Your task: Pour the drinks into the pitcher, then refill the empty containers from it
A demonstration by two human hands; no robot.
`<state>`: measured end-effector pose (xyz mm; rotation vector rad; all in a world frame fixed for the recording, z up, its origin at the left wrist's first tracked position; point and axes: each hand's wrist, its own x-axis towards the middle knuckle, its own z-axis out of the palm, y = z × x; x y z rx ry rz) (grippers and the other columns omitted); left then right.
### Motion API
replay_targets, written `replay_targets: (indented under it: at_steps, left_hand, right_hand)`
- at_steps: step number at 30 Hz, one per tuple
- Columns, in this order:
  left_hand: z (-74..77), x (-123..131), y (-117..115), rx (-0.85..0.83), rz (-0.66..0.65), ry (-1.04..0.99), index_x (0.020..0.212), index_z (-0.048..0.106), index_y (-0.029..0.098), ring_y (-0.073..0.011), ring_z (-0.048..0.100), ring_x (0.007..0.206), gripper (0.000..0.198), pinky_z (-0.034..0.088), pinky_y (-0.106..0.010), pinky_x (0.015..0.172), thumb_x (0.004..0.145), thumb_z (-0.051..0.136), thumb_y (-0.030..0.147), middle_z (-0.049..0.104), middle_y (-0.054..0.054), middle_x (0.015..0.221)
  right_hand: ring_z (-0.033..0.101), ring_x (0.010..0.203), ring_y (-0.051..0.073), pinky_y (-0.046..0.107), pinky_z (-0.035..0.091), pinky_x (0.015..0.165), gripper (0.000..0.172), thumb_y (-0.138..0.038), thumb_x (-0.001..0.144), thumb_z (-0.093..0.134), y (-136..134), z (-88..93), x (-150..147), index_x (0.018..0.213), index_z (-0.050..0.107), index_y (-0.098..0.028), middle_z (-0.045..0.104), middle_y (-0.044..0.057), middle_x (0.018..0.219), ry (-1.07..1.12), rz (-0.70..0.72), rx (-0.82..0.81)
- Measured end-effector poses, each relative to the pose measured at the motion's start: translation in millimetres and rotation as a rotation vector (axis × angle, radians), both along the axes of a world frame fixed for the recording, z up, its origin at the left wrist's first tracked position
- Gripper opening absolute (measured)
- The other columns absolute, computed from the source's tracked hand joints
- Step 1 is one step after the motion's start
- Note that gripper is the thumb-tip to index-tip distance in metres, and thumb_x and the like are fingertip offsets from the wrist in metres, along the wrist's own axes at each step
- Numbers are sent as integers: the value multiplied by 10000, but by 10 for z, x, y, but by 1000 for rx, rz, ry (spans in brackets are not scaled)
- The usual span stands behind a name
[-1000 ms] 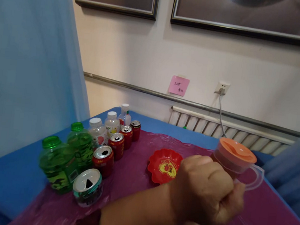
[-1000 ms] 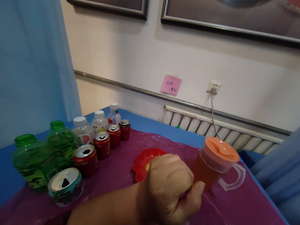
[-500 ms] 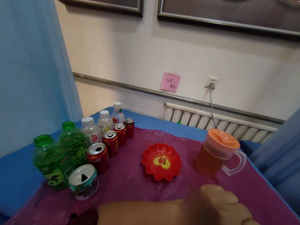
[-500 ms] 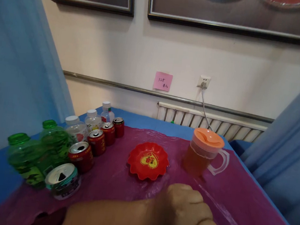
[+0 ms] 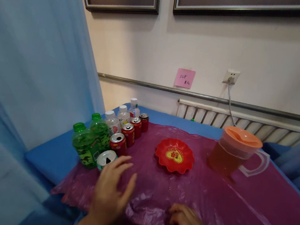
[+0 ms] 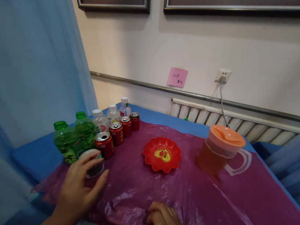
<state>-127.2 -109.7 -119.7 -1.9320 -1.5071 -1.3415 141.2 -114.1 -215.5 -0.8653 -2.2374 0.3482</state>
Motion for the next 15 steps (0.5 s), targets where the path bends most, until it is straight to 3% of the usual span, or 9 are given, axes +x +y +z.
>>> replay_targets:
  at_steps: [2,5,9,15]
  left_hand:
    - [-64,-278,5,-40,179,11,1233,605,238,-349,635,1238,355,510,-519,1050,889,668,303,657,-135,1341]
    - [-146,-502,52,-132,318,-38,1335,543,190,-396,536,1367,519,441,-577,1135,888,630,439,552,-183,1479]
    - [-252,-552,142,-243,376,-145,1449,437,137,-408,502,1407,708,410,-593,1171,872,594,517,508,-225,1518]
    - [-359,-604,243,-199,404,-226,1495,405,126,-454,482,1418,806,395,-599,1188,831,607,535,481,-234,1544]
  right_hand:
    - [740,917,191,286,610,803,154,-121,916,576,36,30,42,985,604,-256,739,59,1061,27,24,35]
    - [742,877,182,278,606,786,171,-109,916,555,8,151,64,998,595,-253,741,53,1022,38,29,90]
    - [733,826,168,270,592,762,178,-111,877,617,-62,190,13,986,588,-249,748,18,995,-2,50,112]
    - [727,820,161,258,566,759,212,-166,827,735,-86,-31,13,969,601,-248,750,-21,1001,-70,60,32]
